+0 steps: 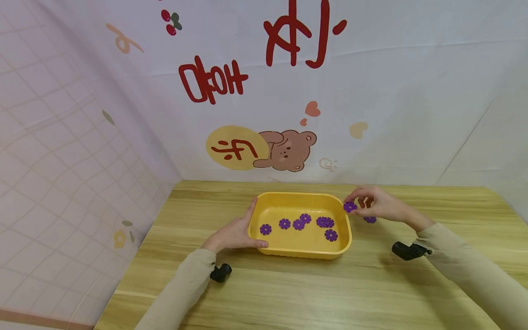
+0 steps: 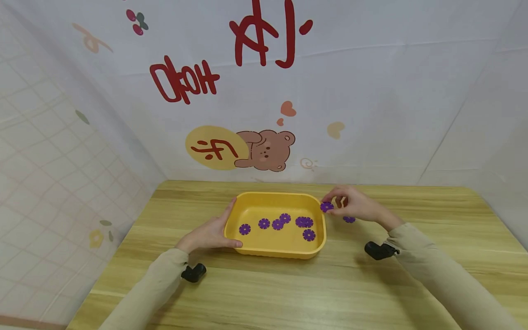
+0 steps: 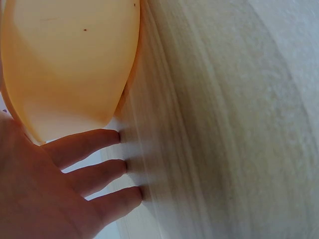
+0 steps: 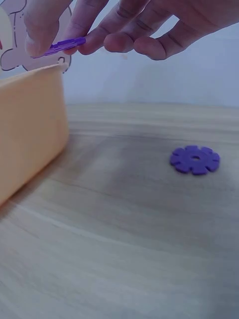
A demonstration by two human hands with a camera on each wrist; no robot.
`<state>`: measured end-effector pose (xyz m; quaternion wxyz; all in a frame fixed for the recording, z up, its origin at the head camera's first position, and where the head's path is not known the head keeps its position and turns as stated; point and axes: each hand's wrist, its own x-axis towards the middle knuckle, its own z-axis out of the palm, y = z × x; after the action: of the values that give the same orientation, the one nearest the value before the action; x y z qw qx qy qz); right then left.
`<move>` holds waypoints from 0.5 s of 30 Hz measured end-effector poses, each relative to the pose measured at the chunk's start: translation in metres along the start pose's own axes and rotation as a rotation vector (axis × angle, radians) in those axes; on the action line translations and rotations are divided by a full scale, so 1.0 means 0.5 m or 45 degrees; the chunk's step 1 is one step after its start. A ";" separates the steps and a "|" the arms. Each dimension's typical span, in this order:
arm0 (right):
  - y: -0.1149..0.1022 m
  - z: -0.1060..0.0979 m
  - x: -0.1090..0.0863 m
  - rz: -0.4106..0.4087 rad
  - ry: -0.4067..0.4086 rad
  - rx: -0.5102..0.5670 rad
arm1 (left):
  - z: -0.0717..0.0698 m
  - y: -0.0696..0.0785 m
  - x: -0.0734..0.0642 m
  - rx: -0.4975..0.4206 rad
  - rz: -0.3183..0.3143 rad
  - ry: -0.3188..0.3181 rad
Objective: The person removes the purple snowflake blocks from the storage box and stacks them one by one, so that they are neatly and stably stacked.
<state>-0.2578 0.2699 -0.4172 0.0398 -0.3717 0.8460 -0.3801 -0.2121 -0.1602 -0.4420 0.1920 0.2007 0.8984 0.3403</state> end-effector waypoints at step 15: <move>0.036 -0.008 -0.054 0.026 0.079 -0.009 | 0.001 -0.003 0.002 -0.010 0.014 -0.007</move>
<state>-0.2506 0.2979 -0.4320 0.0160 -0.3512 0.8519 -0.3883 -0.2130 -0.1602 -0.4436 0.1935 0.2058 0.8954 0.3442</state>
